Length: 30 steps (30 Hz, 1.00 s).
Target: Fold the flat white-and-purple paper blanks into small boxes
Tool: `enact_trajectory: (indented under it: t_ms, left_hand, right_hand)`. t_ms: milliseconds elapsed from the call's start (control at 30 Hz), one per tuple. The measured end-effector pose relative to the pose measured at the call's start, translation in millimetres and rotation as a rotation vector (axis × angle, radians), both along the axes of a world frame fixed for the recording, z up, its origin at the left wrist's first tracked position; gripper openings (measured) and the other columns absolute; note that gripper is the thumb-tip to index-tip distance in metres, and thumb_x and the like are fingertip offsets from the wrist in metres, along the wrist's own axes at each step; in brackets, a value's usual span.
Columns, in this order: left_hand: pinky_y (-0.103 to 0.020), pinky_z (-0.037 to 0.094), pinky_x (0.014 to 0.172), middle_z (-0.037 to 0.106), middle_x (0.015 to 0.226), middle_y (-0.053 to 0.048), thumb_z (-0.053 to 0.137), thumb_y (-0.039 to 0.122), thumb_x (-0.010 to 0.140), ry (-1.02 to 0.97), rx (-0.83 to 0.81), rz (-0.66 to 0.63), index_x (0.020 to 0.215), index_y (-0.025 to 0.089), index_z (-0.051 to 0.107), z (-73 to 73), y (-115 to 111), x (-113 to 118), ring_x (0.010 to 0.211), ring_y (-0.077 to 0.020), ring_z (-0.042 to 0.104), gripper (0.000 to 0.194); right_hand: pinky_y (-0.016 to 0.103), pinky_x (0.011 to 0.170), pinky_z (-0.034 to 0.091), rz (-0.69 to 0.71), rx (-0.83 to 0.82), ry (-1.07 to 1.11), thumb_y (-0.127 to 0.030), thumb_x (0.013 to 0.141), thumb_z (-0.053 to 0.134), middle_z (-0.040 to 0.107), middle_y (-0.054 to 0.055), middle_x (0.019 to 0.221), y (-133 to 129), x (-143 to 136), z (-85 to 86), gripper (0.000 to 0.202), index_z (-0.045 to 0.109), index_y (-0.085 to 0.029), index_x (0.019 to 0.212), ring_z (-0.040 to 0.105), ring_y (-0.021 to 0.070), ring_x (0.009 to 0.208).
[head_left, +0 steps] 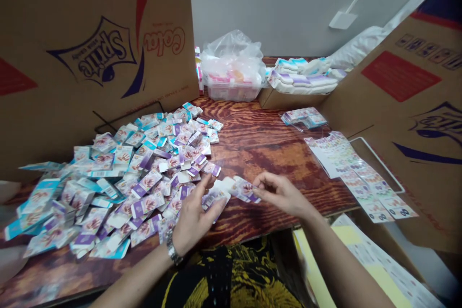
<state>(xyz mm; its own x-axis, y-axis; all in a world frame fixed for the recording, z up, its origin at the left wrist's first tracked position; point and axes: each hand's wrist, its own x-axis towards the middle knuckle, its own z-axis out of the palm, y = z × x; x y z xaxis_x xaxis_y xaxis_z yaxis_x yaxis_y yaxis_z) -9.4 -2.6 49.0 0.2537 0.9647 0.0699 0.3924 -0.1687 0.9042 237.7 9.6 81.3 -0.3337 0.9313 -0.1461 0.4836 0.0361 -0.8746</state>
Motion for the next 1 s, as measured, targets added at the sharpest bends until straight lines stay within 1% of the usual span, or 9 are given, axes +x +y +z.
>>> enact_trajectory:
  t_ms: [67, 133, 233, 367, 467, 533, 600, 733, 1000]
  left_hand:
    - [-0.039, 0.042, 0.099, 0.043, 0.135, -0.014, 0.061, 0.035, 0.081, -0.234, -0.171, 0.022, 0.140, 0.021, 0.019, -0.1, -2, 14, 0.122, -0.0226, 0.045, 0.074]
    - [-0.037, 0.043, 0.099, 0.040, 0.137, -0.015, 0.063, 0.035, 0.077, -0.432, -0.276, 0.075, 0.140, 0.020, 0.014, -0.4, 1, 24, 0.123, -0.0224, 0.044, 0.081]
    - [-0.035, 0.047, 0.093, 0.051, 0.124, -0.014, 0.067, 0.035, 0.072, -0.529, -0.329, 0.169, 0.131, 0.016, 0.030, -0.3, 12, 27, 0.112, -0.0218, 0.054, 0.072]
    - [-0.033, 0.050, 0.083, 0.060, 0.103, -0.008, 0.070, 0.035, 0.069, -0.457, -0.321, 0.150, 0.110, 0.014, 0.048, 0.4, 21, 15, 0.092, -0.0191, 0.062, 0.051]
    - [-0.029, 0.051, 0.075, 0.063, 0.093, -0.005, 0.066, 0.035, 0.073, -0.329, -0.237, 0.166, 0.104, 0.015, 0.051, -1.4, 20, 8, 0.081, -0.0162, 0.062, 0.040]
    - [-0.027, 0.049, 0.070, 0.064, 0.087, -0.003, 0.063, 0.036, 0.077, -0.201, -0.155, 0.176, 0.101, 0.015, 0.053, -3.8, 18, 7, 0.075, -0.0149, 0.061, 0.033]
    - [-0.026, 0.049, 0.070, 0.064, 0.087, -0.003, 0.062, 0.034, 0.078, -0.101, -0.071, 0.184, 0.110, 0.016, 0.050, -6.1, 15, 6, 0.075, -0.0149, 0.061, 0.039]
    - [-0.026, 0.050, 0.072, 0.061, 0.104, -0.007, 0.059, 0.027, 0.078, 0.045, 0.156, 0.202, 0.129, 0.018, 0.035, -9.2, 10, 5, 0.085, -0.0161, 0.061, 0.056]
    - [-0.029, 0.052, 0.078, 0.058, 0.109, -0.009, 0.054, 0.019, 0.080, 0.172, 0.436, 0.134, 0.123, 0.018, 0.038, -17.3, 7, -2, 0.093, -0.0178, 0.062, 0.046]
  right_hand:
    - [0.022, 0.064, 0.042, -0.187, 0.145, 0.045, -0.027, 0.084, 0.053, 0.057, 0.000, 0.075, -6, -31, -4.4, 0.009, 0.056, -0.019, 0.088, 0.054, 0.0132, 0.070]
    - [0.024, 0.065, 0.042, -0.217, 0.283, 0.005, -0.021, 0.082, 0.053, 0.057, 0.001, 0.076, -12, -62, -14.2, 0.004, 0.056, -0.019, 0.085, 0.055, 0.0142, 0.072]
    - [0.025, 0.066, 0.043, -0.193, 0.369, 0.012, -0.015, 0.080, 0.052, 0.058, 0.002, 0.077, -19, -92, -26.3, 0.007, 0.054, -0.019, 0.085, 0.055, 0.0148, 0.072]
    - [0.025, 0.071, 0.046, -0.067, 0.284, 0.071, -0.019, 0.083, 0.054, 0.060, 0.002, 0.085, -19, -94, -27.6, 0.009, 0.053, -0.020, 0.091, 0.057, 0.0153, 0.078]
    - [0.025, 0.074, 0.048, 0.034, 0.281, 0.060, -0.017, 0.084, 0.052, 0.060, 0.003, 0.091, -16, -82, -23.9, 0.021, 0.052, -0.021, 0.105, 0.058, 0.0150, 0.083]
    - [0.027, 0.077, 0.049, 0.011, 0.371, 0.035, -0.015, 0.085, 0.051, 0.060, 0.004, 0.096, -15, -76, -22.8, 0.034, 0.048, -0.021, 0.117, 0.058, 0.0153, 0.086]
    - [0.030, 0.082, 0.049, -0.048, 0.535, -0.011, -0.015, 0.085, 0.052, 0.058, 0.008, 0.102, -13, -74, -23.1, 0.041, 0.044, -0.021, 0.124, 0.058, 0.0172, 0.093]
    - [0.036, 0.087, 0.048, -0.099, 0.811, -0.178, -0.014, 0.084, 0.055, 0.053, 0.013, 0.115, -11, -81, -24.3, 0.037, 0.051, -0.021, 0.120, 0.053, 0.0223, 0.106]
    - [0.036, 0.086, 0.049, -0.001, 0.697, -0.195, -0.017, 0.087, 0.051, 0.053, 0.012, 0.115, -8, -83, -16.4, 0.019, 0.058, -0.019, 0.104, 0.053, 0.0216, 0.103]
